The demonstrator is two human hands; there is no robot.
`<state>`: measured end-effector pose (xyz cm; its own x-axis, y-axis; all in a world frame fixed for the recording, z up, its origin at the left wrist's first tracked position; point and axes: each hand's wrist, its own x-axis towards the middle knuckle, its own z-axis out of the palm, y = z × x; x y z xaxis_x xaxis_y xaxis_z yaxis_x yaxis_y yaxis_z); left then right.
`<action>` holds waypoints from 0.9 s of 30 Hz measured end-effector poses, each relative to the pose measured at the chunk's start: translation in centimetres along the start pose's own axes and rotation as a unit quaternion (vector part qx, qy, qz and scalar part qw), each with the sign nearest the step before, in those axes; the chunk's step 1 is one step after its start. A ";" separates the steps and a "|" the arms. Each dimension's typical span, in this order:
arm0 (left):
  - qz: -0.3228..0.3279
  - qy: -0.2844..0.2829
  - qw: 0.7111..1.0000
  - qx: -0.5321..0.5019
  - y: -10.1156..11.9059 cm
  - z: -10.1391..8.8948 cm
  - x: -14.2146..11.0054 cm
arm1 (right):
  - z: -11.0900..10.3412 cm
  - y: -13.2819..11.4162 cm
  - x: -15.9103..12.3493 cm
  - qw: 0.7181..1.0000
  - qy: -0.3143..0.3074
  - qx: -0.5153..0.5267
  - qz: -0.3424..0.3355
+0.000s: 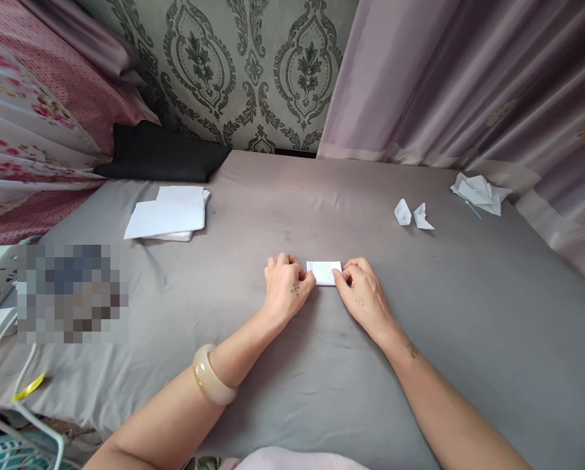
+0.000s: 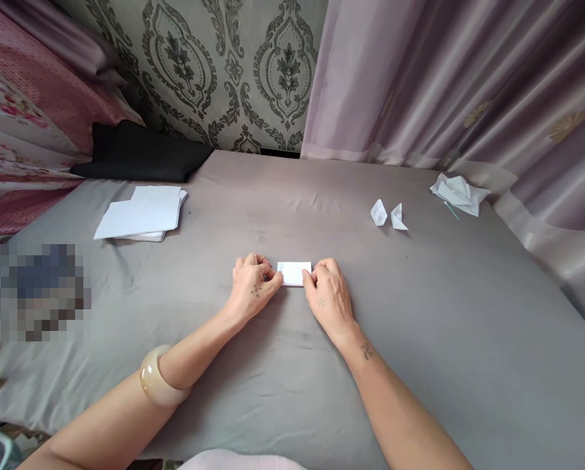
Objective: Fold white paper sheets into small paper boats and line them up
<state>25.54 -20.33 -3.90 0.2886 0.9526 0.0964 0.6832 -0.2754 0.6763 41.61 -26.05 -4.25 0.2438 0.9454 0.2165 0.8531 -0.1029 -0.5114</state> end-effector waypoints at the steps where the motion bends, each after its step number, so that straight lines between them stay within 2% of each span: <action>1: -0.001 0.000 1.000 0.000 0.0 0.0 0.0 | 0.0 0.0 0.0 1.000 -0.001 -0.002 -0.001; 12: -0.018 -0.014 1.000 0.018 0.3 -0.1 0.1 | 0.0 -0.1 0.0 1.000 -0.008 -0.024 0.001; 22: -0.003 -0.027 0.996 0.081 0.5 -0.2 0.0 | 0.1 -0.1 0.1 0.998 -0.022 -0.057 0.001; 27: 0.027 -0.021 0.991 0.127 0.2 0.2 -0.1 | 0.2 0.0 -0.1 0.996 -0.011 -0.085 -0.011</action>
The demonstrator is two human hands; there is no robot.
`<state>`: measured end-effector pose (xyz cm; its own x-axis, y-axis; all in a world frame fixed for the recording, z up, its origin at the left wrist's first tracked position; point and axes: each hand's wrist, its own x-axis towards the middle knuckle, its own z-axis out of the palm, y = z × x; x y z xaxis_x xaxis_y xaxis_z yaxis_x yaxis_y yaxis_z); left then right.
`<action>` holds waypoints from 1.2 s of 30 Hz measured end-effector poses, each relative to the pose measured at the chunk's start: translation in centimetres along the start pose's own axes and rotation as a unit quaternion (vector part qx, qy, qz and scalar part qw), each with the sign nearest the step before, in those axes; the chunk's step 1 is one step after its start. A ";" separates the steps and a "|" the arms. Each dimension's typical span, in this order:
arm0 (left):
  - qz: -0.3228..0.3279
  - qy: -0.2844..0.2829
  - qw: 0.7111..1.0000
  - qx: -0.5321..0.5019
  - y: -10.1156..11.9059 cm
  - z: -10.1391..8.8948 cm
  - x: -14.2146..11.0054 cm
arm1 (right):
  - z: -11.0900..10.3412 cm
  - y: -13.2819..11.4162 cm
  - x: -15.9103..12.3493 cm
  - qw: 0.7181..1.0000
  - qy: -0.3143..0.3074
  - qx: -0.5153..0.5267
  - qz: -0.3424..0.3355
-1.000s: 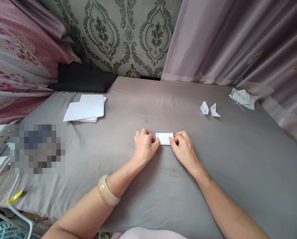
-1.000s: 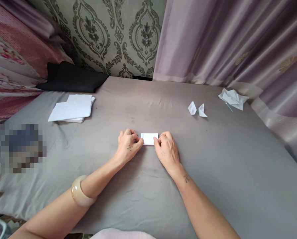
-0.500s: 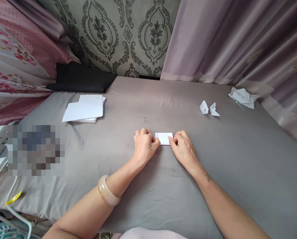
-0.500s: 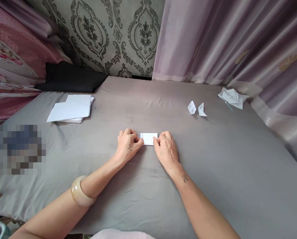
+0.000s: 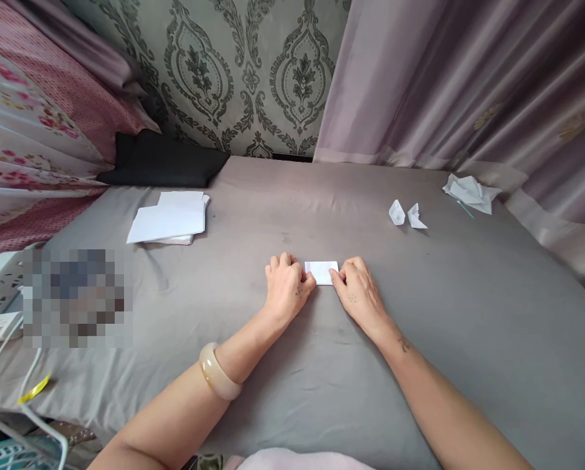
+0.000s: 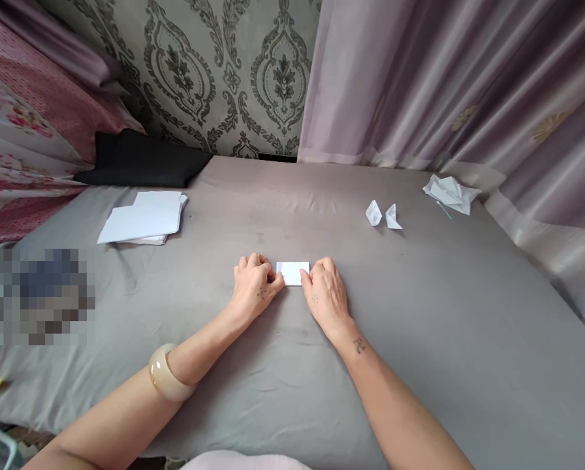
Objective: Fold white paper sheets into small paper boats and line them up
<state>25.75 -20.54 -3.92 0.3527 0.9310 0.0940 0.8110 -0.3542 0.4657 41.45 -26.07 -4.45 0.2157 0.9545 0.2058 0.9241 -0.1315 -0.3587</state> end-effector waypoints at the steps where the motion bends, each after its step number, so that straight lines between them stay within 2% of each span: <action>1: 0.006 0.003 1.000 0.012 0.0 0.0 -0.1 | 0.0 0.1 -0.1 1.000 0.005 0.000 0.000; 5: 0.031 0.012 0.998 0.045 0.0 -0.2 -0.4 | 0.1 0.4 -0.3 0.999 0.029 0.026 0.013; 9: 0.124 -0.002 0.990 0.059 0.1 -0.5 -0.5 | 0.1 0.2 -0.1 0.997 0.049 0.056 -0.033; 12: 0.199 -0.005 0.977 0.083 -0.2 -0.6 -0.4 | -0.3 -0.4 -0.2 0.993 0.021 0.026 -0.110; 14: 0.223 -0.001 0.972 0.081 -0.4 -0.8 -0.3 | -0.7 -0.9 -0.6 0.990 -0.010 -0.008 -0.138; 21: 0.309 -0.028 0.945 0.102 -2.1 -2.5 -1.9 | -2.2 -3.2 -3.0 0.976 -0.056 -0.143 -0.154; 28: 0.306 -0.040 0.943 0.126 -3.4 -3.4 -2.9 | -1.9 -5.6 -4.3 0.970 -0.094 -0.189 -0.121; 31: 0.319 -0.033 0.937 0.140 -3.2 -3.5 -2.7 | -1.8 -5.7 -4.5 0.971 -0.111 -0.185 -0.105; 36: 0.327 -0.030 0.931 0.157 -2.9 -3.5 -2.7 | -1.8 -5.4 -4.6 0.974 -0.098 -0.176 -0.103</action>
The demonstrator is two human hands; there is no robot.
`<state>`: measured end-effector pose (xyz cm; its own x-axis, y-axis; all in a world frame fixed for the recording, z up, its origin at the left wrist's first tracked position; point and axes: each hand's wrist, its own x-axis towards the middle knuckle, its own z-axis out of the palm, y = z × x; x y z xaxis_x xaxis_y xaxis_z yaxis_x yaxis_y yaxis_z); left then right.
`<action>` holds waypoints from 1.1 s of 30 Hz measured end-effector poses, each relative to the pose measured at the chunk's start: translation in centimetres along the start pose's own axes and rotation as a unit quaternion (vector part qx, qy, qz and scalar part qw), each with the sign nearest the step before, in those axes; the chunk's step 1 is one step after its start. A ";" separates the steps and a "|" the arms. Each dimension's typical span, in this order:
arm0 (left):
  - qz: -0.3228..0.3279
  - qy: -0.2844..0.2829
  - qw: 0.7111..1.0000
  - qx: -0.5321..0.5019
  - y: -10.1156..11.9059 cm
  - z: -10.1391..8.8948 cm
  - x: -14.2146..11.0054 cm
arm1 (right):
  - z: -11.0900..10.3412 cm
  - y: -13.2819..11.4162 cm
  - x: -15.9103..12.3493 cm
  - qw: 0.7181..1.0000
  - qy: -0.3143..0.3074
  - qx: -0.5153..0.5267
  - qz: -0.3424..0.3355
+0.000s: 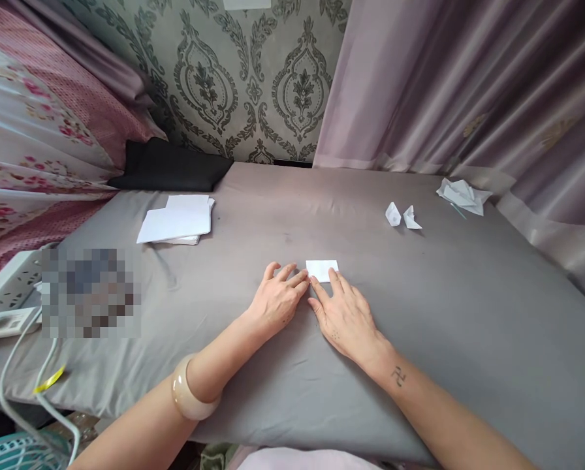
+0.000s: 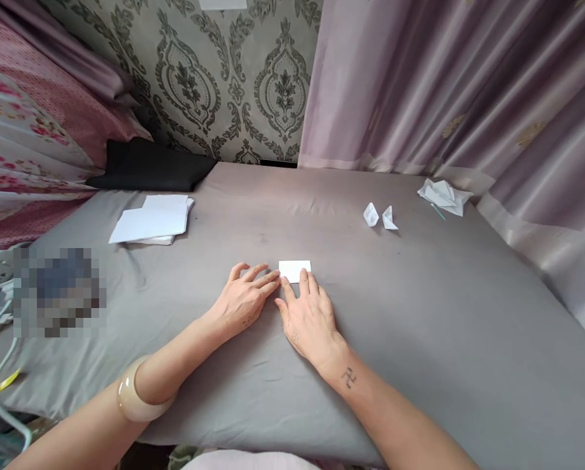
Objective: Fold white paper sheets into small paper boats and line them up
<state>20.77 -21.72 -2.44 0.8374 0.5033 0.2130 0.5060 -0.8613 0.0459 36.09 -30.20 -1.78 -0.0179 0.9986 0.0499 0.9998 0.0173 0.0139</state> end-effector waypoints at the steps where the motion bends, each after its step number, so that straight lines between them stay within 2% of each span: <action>1: 0.000 -0.001 1.000 0.000 0.0 0.0 0.0 | 0.0 0.1 0.0 1.000 0.004 0.002 0.000; 13: -0.037 -0.002 0.999 -0.035 0.0 -0.2 0.4 | 0.5 1.8 -0.1 0.997 0.073 0.014 0.025; 17: -0.044 0.001 0.998 -0.047 0.4 -0.5 0.7 | 0.4 2.3 -0.1 0.997 0.076 0.002 0.027; 20: -0.075 0.013 0.994 -0.084 0.6 -0.7 1.4 | 0.0 2.8 0.0 0.997 0.067 -0.002 0.033; 23: -0.153 0.026 0.973 -0.172 0.3 -0.6 2.7 | -0.1 3.4 0.2 0.996 0.073 0.016 0.045; 24: -0.195 0.022 0.956 -0.219 0.0 -0.5 3.1 | 0.0 3.7 0.4 0.995 0.083 0.029 0.057; 26: -0.316 0.007 0.894 -0.319 -0.6 -0.1 3.8 | 0.3 4.4 0.7 0.988 0.106 0.066 0.090; 28: -0.364 0.015 0.864 -0.348 -1.2 0.2 4.1 | 0.7 5.0 1.0 0.980 0.124 0.109 0.114; 30: -0.365 0.031 0.863 -0.348 -1.5 0.5 3.9 | 1.1 5.4 1.3 0.974 0.133 0.143 0.119; 33: -0.327 0.042 0.886 -0.327 -1.1 0.6 3.3 | 1.7 5.6 1.6 0.968 0.135 0.180 0.107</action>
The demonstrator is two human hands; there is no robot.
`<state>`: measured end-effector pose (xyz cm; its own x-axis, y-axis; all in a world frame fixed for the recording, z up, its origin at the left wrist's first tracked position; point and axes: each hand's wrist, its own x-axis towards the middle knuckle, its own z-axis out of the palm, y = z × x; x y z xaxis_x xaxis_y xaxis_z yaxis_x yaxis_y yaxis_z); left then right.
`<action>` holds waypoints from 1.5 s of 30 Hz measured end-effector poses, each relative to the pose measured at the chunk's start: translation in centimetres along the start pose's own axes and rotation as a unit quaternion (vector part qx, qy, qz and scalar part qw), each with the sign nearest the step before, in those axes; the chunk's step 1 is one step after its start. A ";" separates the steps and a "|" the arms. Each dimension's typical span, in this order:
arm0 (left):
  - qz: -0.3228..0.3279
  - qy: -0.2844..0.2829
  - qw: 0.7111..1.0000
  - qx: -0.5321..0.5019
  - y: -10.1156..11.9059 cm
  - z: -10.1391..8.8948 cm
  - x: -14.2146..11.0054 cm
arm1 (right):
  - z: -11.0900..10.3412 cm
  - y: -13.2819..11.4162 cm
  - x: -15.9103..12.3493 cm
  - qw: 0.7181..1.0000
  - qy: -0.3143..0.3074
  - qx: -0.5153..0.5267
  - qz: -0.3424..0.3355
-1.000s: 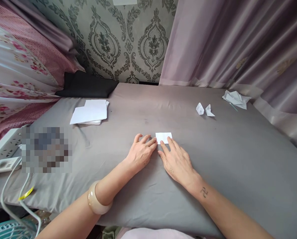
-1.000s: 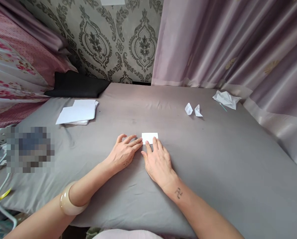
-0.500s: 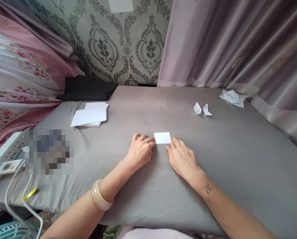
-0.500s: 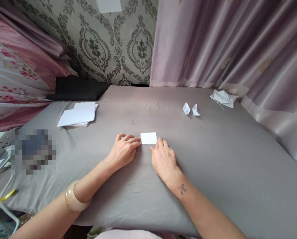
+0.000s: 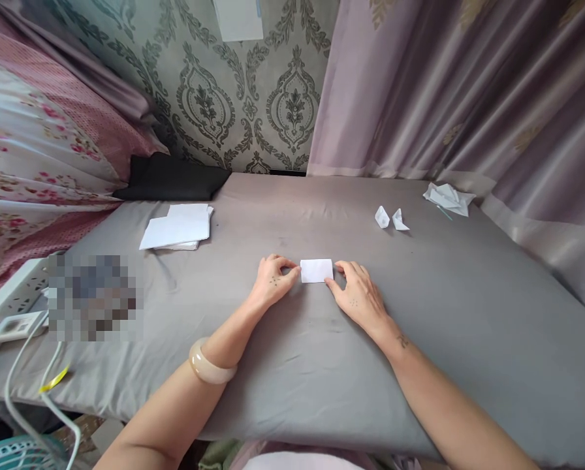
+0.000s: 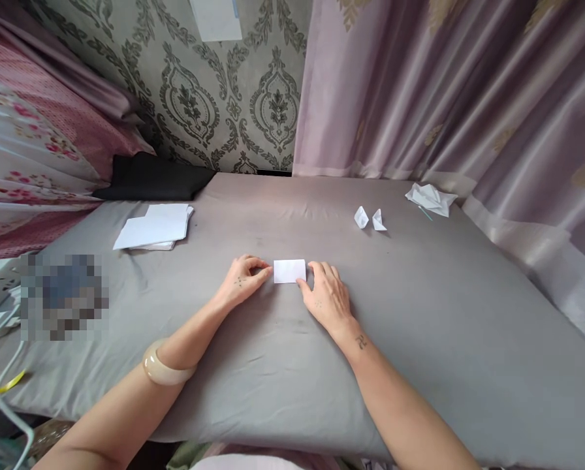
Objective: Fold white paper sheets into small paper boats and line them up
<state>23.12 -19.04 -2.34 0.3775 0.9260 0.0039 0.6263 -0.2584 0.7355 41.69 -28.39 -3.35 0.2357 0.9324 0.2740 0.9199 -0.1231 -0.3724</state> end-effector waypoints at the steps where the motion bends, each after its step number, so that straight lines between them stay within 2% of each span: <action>1: 0.016 -0.003 1.000 0.013 0.1 0.1 -0.3 | 0.2 0.0 0.0 1.000 0.000 0.012 -0.001; 8: 0.073 -0.046 0.995 0.046 0.9 0.9 -0.9 | 0.9 0.1 0.2 0.998 0.014 0.056 -0.011; 11: 0.135 -0.002 0.988 0.071 0.7 1.4 -1.1 | 0.6 -0.2 0.3 0.995 0.070 0.033 -0.056; 14: 0.208 0.064 0.965 0.144 0.4 1.6 -1.4 | 0.2 -0.9 0.3 0.985 0.109 0.015 -0.131; 18: 0.247 0.054 0.949 0.191 0.6 1.3 -1.7 | 0.0 -1.8 0.2 0.976 0.117 0.017 -0.185; 20: 0.254 0.046 0.946 0.198 0.8 1.2 -1.8 | 0.0 -1.9 0.2 0.975 0.108 0.007 -0.195; 24: 0.258 0.076 0.947 0.178 0.7 1.5 -2.0 | -0.2 -1.8 0.5 0.976 0.094 -0.024 -0.197; 26: 0.241 0.083 0.953 0.163 0.5 1.8 -2.1 | -0.2 -1.6 0.7 0.975 0.093 -0.037 -0.198; 29: 0.203 0.061 0.964 0.164 0.1 2.2 -2.3 | 0.0 -1.4 0.8 0.975 0.074 -0.050 -0.203; 32: 0.171 0.034 0.964 0.201 -0.1 2.1 -2.4 | 0.4 -1.2 0.6 0.976 0.033 -0.057 -0.207; 34: 0.160 0.043 0.958 0.234 0.1 1.8 -2.6 | 0.7 -1.1 0.5 0.976 0.007 -0.054 -0.212; 37: 0.189 0.064 0.941 0.273 0.5 1.2 -2.8 | 0.8 -0.9 0.4 0.975 -0.017 -0.051 -0.215; 41: 0.259 0.000 0.929 0.265 0.8 1.0 -2.8 | 0.7 -0.7 0.7 0.968 -0.056 -0.063 -0.237; 43: 0.263 -0.026 0.931 0.253 0.7 1.2 -2.7 | 0.8 -0.6 0.9 0.963 -0.078 -0.067 -0.249; 45: 0.257 -0.020 0.934 0.249 0.5 1.3 -2.6 | 0.9 -0.4 0.9 0.963 -0.092 -0.066 -0.246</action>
<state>23.35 -21.95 -2.89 0.7344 0.6361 0.2367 0.5912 -0.7709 0.2371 41.30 -27.20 -3.72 -0.2871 0.9318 0.2222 0.9408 0.3179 -0.1177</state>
